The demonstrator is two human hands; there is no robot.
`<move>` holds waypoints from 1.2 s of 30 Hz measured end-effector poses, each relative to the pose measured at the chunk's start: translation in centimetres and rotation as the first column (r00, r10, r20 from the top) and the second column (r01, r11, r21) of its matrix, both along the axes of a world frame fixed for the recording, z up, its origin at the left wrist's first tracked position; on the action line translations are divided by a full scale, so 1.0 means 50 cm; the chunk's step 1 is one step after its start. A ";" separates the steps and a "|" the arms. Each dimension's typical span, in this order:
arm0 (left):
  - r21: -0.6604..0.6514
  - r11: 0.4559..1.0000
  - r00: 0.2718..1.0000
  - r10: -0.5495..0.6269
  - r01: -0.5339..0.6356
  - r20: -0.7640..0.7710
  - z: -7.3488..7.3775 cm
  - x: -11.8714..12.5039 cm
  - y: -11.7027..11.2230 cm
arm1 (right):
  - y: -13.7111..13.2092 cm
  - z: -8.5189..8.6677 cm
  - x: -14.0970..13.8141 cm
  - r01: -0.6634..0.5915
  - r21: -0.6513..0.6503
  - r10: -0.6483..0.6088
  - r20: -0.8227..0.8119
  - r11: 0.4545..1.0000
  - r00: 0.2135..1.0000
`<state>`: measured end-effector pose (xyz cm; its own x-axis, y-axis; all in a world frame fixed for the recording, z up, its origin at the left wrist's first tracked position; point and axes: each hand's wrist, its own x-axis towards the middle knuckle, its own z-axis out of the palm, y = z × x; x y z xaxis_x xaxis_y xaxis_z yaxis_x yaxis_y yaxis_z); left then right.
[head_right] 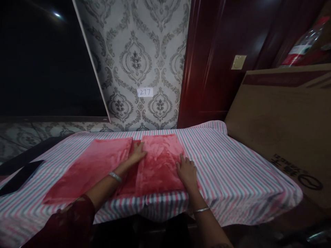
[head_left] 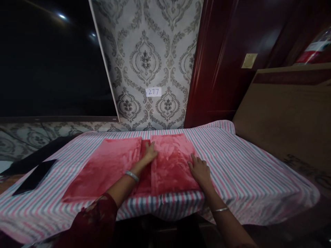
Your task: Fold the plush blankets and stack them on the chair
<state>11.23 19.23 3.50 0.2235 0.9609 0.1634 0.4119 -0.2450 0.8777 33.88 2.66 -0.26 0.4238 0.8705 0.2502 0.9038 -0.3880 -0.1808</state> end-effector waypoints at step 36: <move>0.310 0.951 0.609 0.243 0.006 -0.755 -0.047 -0.372 -0.227 | -0.074 0.032 -0.268 -0.628 -0.006 0.621 -0.148 0.778 0.770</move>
<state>-7.36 7.86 1.13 0.2714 0.9362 0.2234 0.9456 -0.3026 0.1197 20.47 -1.05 1.34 -0.1930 0.9647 0.1793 0.9195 0.2416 -0.3102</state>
